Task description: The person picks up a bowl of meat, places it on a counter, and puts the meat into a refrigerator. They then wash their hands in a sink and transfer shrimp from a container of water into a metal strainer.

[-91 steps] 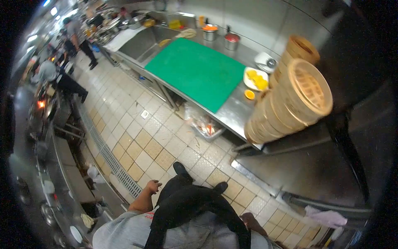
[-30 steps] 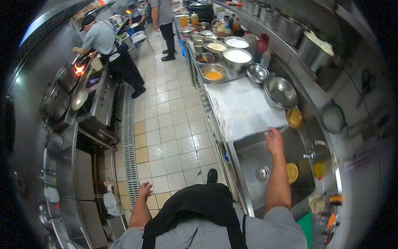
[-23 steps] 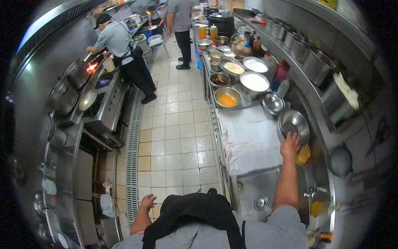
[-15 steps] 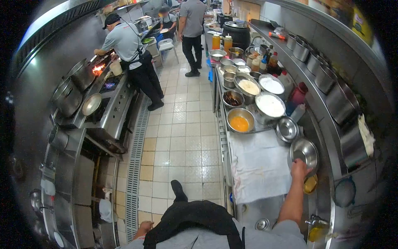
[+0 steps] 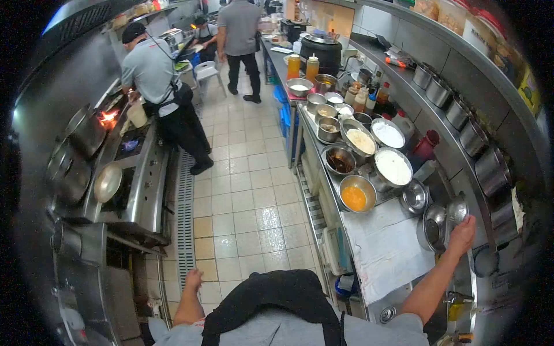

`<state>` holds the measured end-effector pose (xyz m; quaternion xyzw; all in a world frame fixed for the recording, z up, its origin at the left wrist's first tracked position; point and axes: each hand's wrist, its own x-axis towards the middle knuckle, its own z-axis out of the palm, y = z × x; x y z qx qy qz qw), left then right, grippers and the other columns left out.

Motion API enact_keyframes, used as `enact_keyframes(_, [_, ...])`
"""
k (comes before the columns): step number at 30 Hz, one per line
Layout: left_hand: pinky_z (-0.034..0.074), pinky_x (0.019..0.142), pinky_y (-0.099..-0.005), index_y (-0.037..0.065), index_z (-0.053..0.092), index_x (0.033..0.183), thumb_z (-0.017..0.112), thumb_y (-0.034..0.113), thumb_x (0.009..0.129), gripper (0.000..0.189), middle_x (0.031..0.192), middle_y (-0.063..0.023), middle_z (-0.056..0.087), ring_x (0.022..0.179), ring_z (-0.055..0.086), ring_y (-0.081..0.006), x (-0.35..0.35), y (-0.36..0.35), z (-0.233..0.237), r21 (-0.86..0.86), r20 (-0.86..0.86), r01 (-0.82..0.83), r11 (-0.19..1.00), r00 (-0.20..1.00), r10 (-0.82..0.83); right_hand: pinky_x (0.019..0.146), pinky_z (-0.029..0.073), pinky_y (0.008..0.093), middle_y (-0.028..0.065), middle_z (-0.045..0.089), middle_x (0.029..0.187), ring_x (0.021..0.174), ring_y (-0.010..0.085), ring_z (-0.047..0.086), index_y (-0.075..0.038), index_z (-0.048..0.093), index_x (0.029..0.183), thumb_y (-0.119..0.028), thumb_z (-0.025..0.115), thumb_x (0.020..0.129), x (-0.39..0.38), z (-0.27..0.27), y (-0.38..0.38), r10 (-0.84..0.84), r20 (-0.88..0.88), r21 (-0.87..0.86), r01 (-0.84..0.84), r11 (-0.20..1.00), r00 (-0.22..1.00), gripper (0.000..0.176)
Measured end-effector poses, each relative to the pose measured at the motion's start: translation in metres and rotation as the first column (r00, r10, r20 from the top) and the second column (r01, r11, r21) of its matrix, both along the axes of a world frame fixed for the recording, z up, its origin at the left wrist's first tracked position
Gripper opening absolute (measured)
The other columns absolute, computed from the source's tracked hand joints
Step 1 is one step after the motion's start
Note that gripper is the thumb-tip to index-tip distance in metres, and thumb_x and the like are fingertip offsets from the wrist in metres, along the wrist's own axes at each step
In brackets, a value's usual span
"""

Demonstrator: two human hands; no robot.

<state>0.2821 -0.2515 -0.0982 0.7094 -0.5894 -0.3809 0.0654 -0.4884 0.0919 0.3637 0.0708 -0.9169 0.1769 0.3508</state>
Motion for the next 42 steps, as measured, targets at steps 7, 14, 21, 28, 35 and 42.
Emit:
enact_keyframes(7, [0.045,0.052,-0.0290,0.004,0.047,0.127,0.062,0.021,0.083,0.050,0.105,-0.0127,0.061,0.074,0.061,-0.0220,-0.139,-0.147,0.128,0.225,-0.413,-0.125,0.966,0.886,0.210,0.061,0.037,0.0217,-0.0012,0.054,0.073,0.066,0.0082,0.046,-0.002,0.057,0.086,-0.017,0.054,0.092,0.047,0.053,-0.081,0.678,0.101,-0.534,-0.535,0.655,0.728,0.017])
enact_keyframes(14, [0.048,0.055,-0.0318,0.001,0.052,0.123,0.066,0.026,0.080,0.051,0.098,-0.0152,0.064,0.065,0.060,-0.0206,-0.185,-0.195,0.077,0.289,-0.331,0.052,0.956,0.942,0.049,0.061,0.034,0.0181,-0.0061,0.051,0.074,0.067,0.0034,0.044,-0.005,0.060,0.086,-0.015,0.057,0.090,0.088,0.015,-0.286,0.929,0.197,-0.776,-0.529,0.343,0.314,0.011])
enact_keyframes(21, [0.050,0.056,-0.0404,0.005,0.054,0.120,0.066,0.019,0.078,0.046,0.083,-0.0160,0.062,0.067,0.061,-0.0268,-0.110,-0.160,0.043,0.452,0.007,-0.157,0.878,0.985,0.173,0.065,0.044,0.0257,0.0021,0.060,0.074,0.070,0.0096,0.054,0.000,0.062,0.092,-0.021,0.058,0.088,0.116,-0.146,-0.543,0.859,0.466,-0.783,-0.552,0.288,-0.212,0.021])
enact_keyframes(28, [0.051,0.079,-0.0396,0.013,0.059,0.113,0.070,0.024,0.068,0.048,0.103,-0.0116,0.063,0.096,0.061,-0.0274,-0.074,-0.136,-0.026,-0.187,0.378,0.739,0.647,0.662,-0.647,0.070,0.048,0.0307,0.0104,0.066,0.081,0.074,0.0170,0.061,-0.001,0.063,0.094,-0.021,0.067,0.080,0.140,-0.204,-0.742,0.658,0.636,-0.721,-0.615,0.320,-0.403,0.025])
enact_keyframes(35, [0.051,0.074,-0.0419,0.013,0.055,0.123,0.071,0.018,0.058,0.067,0.092,-0.0173,0.066,0.088,0.064,-0.0301,-0.125,-0.387,-0.055,0.349,-0.227,0.664,0.661,0.744,-0.628,0.063,0.046,0.0281,0.0037,0.062,0.075,0.068,0.0105,0.055,0.000,0.061,0.089,-0.014,0.072,0.077,0.112,-0.179,-0.861,0.563,0.746,-0.610,-0.705,0.362,-0.356,0.022])
enact_keyframes(42, [0.048,0.063,-0.0297,-0.001,0.054,0.119,0.063,0.024,0.081,0.047,0.087,-0.0102,0.064,0.068,0.057,-0.0152,-0.321,-0.738,0.079,0.116,-0.354,0.005,0.993,0.935,0.037,0.061,0.044,0.0269,0.0018,0.059,0.072,0.065,0.0094,0.052,-0.002,0.058,0.082,-0.012,0.069,0.079,0.047,-0.159,-0.937,0.674,0.681,-0.678,-0.592,0.435,-0.285,0.015])
